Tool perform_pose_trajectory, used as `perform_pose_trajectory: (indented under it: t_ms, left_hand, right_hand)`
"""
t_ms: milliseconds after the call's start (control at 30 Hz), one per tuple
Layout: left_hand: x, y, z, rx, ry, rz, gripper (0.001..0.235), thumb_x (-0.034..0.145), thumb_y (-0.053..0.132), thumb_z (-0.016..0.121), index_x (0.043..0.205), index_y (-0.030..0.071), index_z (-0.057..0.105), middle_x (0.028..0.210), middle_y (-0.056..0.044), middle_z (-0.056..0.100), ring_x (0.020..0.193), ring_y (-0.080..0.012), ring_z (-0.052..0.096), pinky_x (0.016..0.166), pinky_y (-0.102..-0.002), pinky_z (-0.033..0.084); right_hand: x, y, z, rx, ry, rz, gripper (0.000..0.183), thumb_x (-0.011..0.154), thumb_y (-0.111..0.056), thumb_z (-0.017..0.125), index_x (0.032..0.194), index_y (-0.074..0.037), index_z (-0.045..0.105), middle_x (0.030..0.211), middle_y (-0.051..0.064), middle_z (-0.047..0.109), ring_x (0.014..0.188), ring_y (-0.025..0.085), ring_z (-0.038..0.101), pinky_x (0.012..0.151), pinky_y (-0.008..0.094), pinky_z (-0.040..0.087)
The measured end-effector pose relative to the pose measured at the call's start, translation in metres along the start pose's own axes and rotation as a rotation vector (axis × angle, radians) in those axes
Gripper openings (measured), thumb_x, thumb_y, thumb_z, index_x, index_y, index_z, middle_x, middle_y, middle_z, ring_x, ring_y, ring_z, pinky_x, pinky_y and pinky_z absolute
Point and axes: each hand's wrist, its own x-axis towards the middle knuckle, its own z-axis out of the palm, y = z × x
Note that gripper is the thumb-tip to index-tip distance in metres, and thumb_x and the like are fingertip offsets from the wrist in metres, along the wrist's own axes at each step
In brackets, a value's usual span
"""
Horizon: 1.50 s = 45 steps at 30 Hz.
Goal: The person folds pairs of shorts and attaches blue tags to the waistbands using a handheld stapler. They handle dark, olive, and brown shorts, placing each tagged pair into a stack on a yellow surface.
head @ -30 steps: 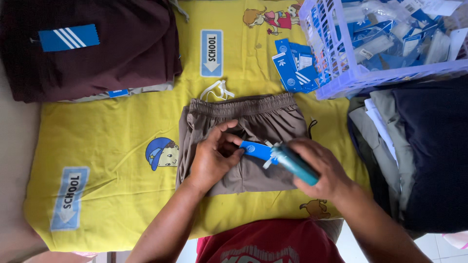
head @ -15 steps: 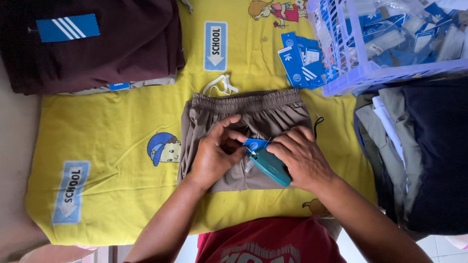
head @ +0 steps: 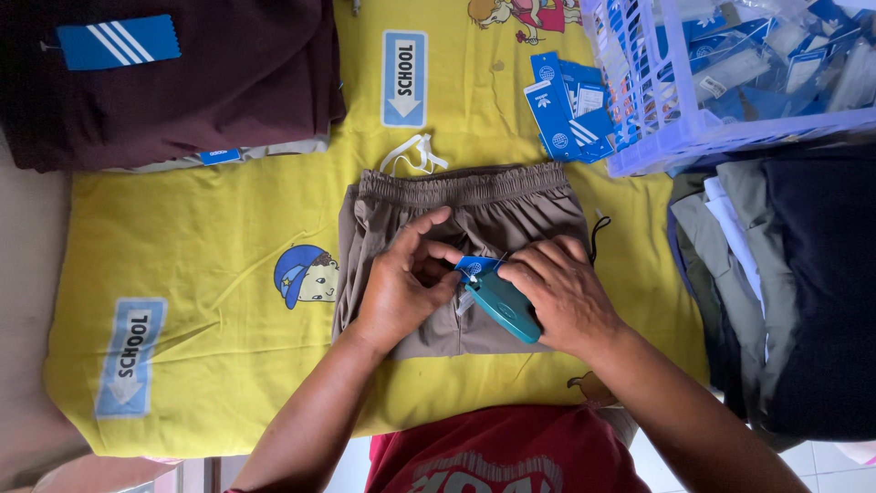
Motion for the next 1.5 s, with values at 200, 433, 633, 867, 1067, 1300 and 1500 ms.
perform_pose_trajectory:
  t_ms: [200, 433, 633, 867, 1067, 1300, 1500]
  left_hand:
    - [-0.001, 0.007, -0.002, 0.077, -0.018, 0.023, 0.077, 0.075, -0.005, 0.074, 0.146, 0.014, 0.049, 0.091, -0.008, 0.078, 0.072, -0.0211, 0.075, 0.07, -0.032, 0.064]
    - [-0.002, 0.014, -0.005, 0.183, -0.05, 0.071, 0.08, 0.076, -0.004, 0.073, 0.149, 0.016, 0.046, 0.092, -0.006, 0.079, 0.073, -0.0228, 0.076, 0.07, -0.034, 0.064]
    - [-0.005, 0.023, -0.008, 0.325, -0.092, 0.095, 0.089, 0.077, 0.0, 0.071, 0.156, 0.018, 0.034, 0.094, -0.003, 0.079, 0.081, -0.0235, 0.077, 0.075, -0.037, 0.063]
    - [-0.007, 0.029, -0.01, 0.379, -0.158, 0.118, 0.095, 0.077, -0.004, 0.066, 0.16, 0.012, 0.021, 0.1, -0.007, 0.079, 0.089, -0.0275, 0.077, 0.081, -0.041, 0.062]
    - [-0.007, 0.026, -0.015, 0.31, -0.208, 0.104, 0.098, 0.075, -0.005, 0.062, 0.16, 0.011, 0.016, 0.104, -0.008, 0.079, 0.093, -0.0273, 0.077, 0.082, -0.036, 0.064]
    - [-0.015, 0.049, -0.018, 0.209, -0.26, 0.108, 0.102, 0.07, -0.005, 0.057, 0.159, 0.002, 0.009, 0.11, -0.019, 0.076, 0.095, -0.0376, 0.075, 0.084, -0.037, 0.063]
    - [-0.021, 0.04, -0.014, 0.065, -0.295, 0.03, 0.11, 0.067, -0.004, 0.056, 0.161, 0.009, -0.001, 0.12, -0.018, 0.073, 0.079, -0.027, 0.077, 0.071, -0.033, 0.062]
  right_hand:
    - [0.001, -0.002, 0.003, 0.0, -0.008, 0.003, 0.026, 0.081, -0.01, 0.052, 0.105, -0.016, 0.061, 0.094, 0.004, 0.057, 0.093, 0.026, 0.061, 0.082, 0.043, 0.043]
    - [0.002, -0.005, 0.006, -0.033, 0.003, 0.011, 0.026, 0.082, -0.01, 0.053, 0.106, -0.016, 0.06, 0.094, 0.004, 0.056, 0.094, 0.026, 0.06, 0.082, 0.043, 0.043]
    - [0.002, -0.007, 0.012, -0.054, -0.016, 0.003, 0.033, 0.082, -0.01, 0.052, 0.113, -0.015, 0.059, 0.098, 0.006, 0.055, 0.099, 0.028, 0.059, 0.081, 0.044, 0.042]
    - [-0.004, -0.004, 0.023, -0.076, -0.006, 0.01, 0.031, 0.084, -0.013, 0.054, 0.115, -0.016, 0.058, 0.099, 0.006, 0.054, 0.101, 0.029, 0.058, 0.082, 0.045, 0.041]
    - [-0.004, -0.007, 0.024, -0.094, 0.029, 0.01, 0.029, 0.088, -0.011, 0.048, 0.115, -0.016, 0.058, 0.099, 0.007, 0.053, 0.102, 0.03, 0.058, 0.081, 0.044, 0.042]
    - [-0.002, -0.01, 0.024, -0.103, 0.078, 0.025, 0.023, 0.091, -0.013, 0.046, 0.111, -0.014, 0.058, 0.099, 0.009, 0.053, 0.101, 0.031, 0.059, 0.08, 0.045, 0.042]
    - [-0.005, -0.011, 0.026, -0.117, 0.121, 0.041, 0.022, 0.094, -0.012, 0.043, 0.11, -0.012, 0.058, 0.1, 0.01, 0.054, 0.1, 0.032, 0.059, 0.081, 0.045, 0.042]
